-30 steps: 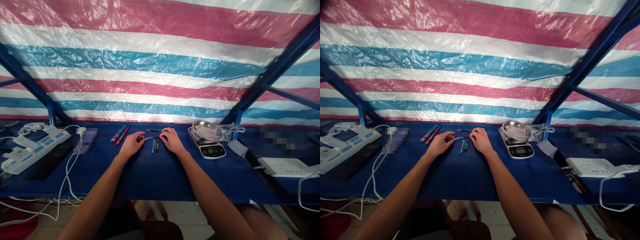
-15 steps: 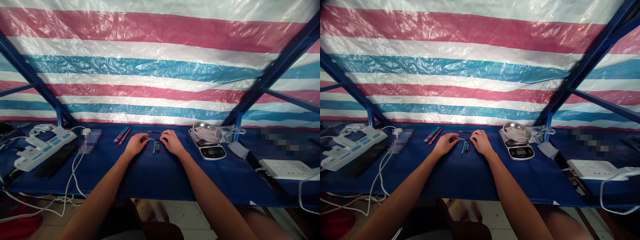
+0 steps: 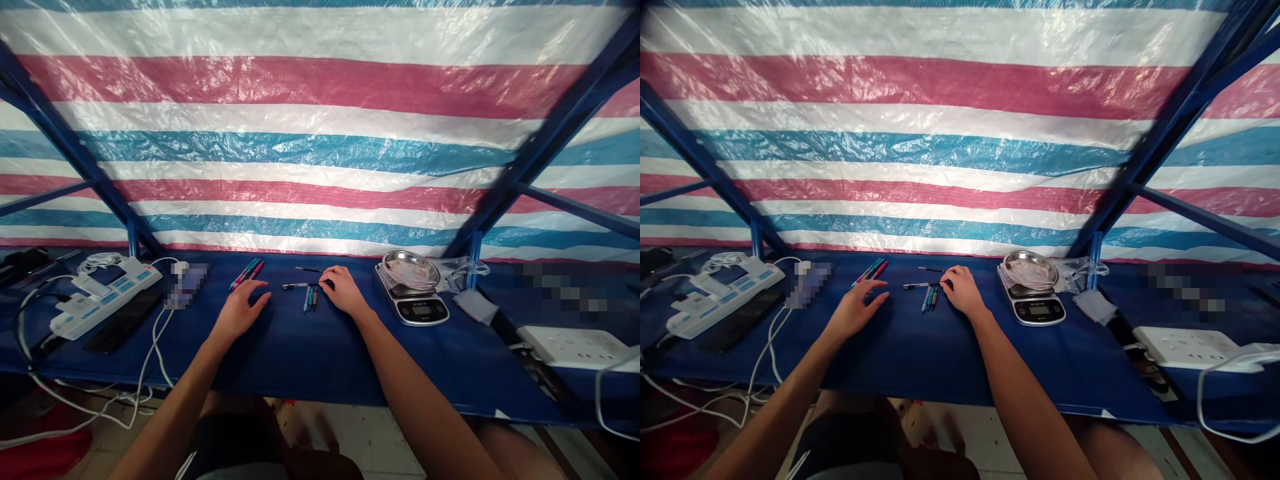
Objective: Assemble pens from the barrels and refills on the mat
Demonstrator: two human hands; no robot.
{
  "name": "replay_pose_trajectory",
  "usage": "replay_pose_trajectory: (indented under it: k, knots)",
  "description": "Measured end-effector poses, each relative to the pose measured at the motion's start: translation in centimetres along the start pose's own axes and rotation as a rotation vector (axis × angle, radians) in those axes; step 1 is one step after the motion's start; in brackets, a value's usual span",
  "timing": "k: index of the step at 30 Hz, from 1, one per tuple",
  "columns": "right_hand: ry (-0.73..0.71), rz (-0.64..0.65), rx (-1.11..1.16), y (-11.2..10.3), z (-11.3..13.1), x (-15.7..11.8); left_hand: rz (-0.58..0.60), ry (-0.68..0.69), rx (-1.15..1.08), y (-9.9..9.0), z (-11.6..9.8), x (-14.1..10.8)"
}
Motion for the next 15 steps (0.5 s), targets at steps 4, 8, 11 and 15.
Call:
replay_pose_trajectory:
  k: [4,8,11,15]
  knots:
    - [0.025,0.001,0.012,-0.1,0.0,0.0,-0.11,-0.225,0.192,-6.7,4.0,-5.7]
    - [0.031,0.001,0.015,-0.1,0.1,0.0,-0.193,-0.357,0.372,-12.2,7.7,-9.4]
    - [0.034,0.005,0.017,-0.1,0.1,0.0,-0.234,-0.4,0.459,-15.4,9.9,-10.3]
    - [0.033,-0.004,0.018,-0.1,-0.1,0.0,-0.238,-0.459,0.535,-18.6,12.0,-10.0]
Point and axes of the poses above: each hand's wrist, its own x-axis towards the middle knuckle, its own y-axis out of the palm, z = x × y, the point moved 6 cm from there along x, towards the middle knuckle, and after that the axes turned 10 degrees about -x, right-handed, at the moved point
